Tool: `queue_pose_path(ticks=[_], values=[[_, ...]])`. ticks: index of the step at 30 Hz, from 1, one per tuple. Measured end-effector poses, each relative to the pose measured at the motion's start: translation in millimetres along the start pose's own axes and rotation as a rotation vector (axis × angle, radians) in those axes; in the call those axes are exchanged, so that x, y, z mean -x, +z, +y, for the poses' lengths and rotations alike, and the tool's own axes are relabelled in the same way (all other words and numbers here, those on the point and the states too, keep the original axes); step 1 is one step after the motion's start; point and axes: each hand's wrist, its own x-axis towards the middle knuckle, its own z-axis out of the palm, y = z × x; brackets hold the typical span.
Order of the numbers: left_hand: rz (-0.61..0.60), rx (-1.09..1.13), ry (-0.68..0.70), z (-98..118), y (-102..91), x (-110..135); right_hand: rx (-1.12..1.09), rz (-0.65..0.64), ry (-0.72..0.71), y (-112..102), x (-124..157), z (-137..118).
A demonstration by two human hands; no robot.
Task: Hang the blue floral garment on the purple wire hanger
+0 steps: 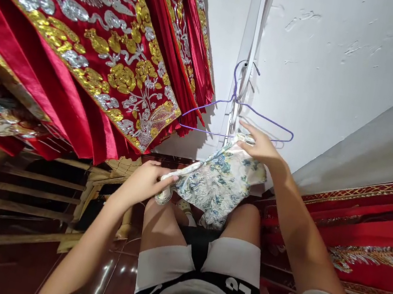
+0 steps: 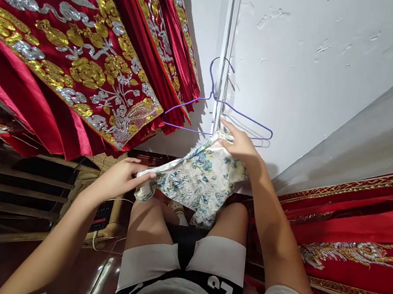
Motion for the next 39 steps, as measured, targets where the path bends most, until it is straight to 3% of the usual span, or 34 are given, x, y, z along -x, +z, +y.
queue_pose_path(ticks=[3,7,12,16,18,21,22,24,27,32,36,39], values=[[-0.039,-0.064,-0.002,-11,-10.4,-4,-0.051,-0.086,0.050,22,-1,15],[-0.119,-0.183,-0.136,-22,-18.8,-16,-0.135,-0.036,0.102,28,21,17],[0.116,-0.136,-0.124,-14,-21.3,-51,-0.135,0.041,0.060,17,49,3],[0.289,-0.039,-0.137,-3,-14.0,-87,-0.108,0.039,0.040,11,55,-3],[0.205,-0.075,-0.184,-3,-12.0,-100,-0.075,0.085,0.035,9,54,-3],[-0.070,-0.169,-0.320,-13,-12.0,-109,-0.076,0.160,0.002,9,53,-1],[-0.102,-0.172,-0.325,-16,-12.4,-109,-0.089,0.171,-0.012,10,52,0],[-0.031,-0.109,-0.224,-20,-12.7,-106,-0.115,0.178,-0.032,12,52,-1],[0.174,0.102,0.001,-14,-11.1,-104,-0.143,0.179,-0.033,15,50,-4],[0.313,0.373,0.166,-4,-5.6,-125,-0.244,0.140,0.018,13,53,-17],[0.236,0.413,0.138,-12,-8.3,-136,-0.148,0.096,0.071,-3,70,-22],[0.214,0.493,0.030,-13,-16.8,-131,0.034,0.241,0.110,-26,82,-14]])
